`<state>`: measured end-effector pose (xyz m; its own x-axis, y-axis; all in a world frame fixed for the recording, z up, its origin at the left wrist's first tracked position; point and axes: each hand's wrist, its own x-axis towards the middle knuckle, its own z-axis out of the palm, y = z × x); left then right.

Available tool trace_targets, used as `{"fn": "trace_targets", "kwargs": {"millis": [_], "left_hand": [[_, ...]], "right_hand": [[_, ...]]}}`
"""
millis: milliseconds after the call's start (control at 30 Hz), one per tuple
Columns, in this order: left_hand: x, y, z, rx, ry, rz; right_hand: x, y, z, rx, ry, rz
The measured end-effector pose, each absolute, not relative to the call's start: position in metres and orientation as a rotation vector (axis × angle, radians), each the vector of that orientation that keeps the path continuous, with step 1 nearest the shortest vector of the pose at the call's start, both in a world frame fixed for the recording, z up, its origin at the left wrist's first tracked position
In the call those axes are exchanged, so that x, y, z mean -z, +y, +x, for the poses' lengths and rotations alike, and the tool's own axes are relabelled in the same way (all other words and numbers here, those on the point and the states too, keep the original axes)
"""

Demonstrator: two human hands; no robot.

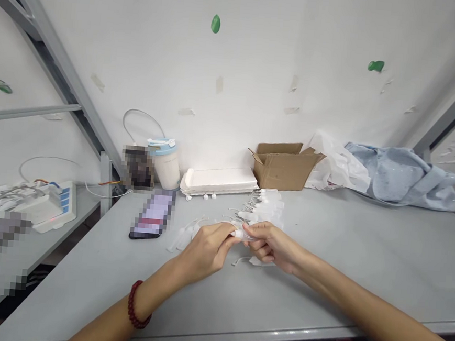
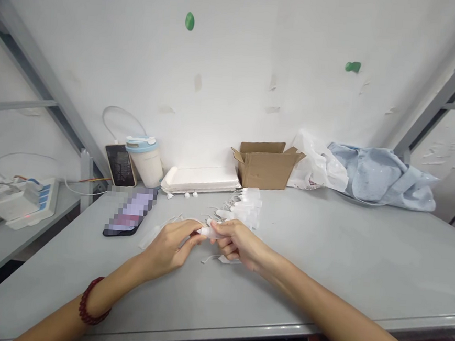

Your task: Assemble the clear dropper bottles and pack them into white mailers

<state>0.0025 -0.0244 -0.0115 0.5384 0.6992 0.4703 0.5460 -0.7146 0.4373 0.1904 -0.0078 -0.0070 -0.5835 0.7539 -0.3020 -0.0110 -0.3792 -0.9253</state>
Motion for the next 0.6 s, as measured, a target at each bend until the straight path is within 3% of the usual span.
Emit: {"fn": "trace_targets", "kwargs": {"millis": [233, 600], "left_hand": [[0.015, -0.018, -0.004, -0.877, 0.891, 2.703], [0.0, -0.017, 0.001, -0.739, 1.105, 2.297]], "right_hand": [[0.011, 0.0, 0.195, -2.243, -1.232, -1.026], [0.004, -0.012, 0.186, -1.795, -1.508, -1.109]]}}
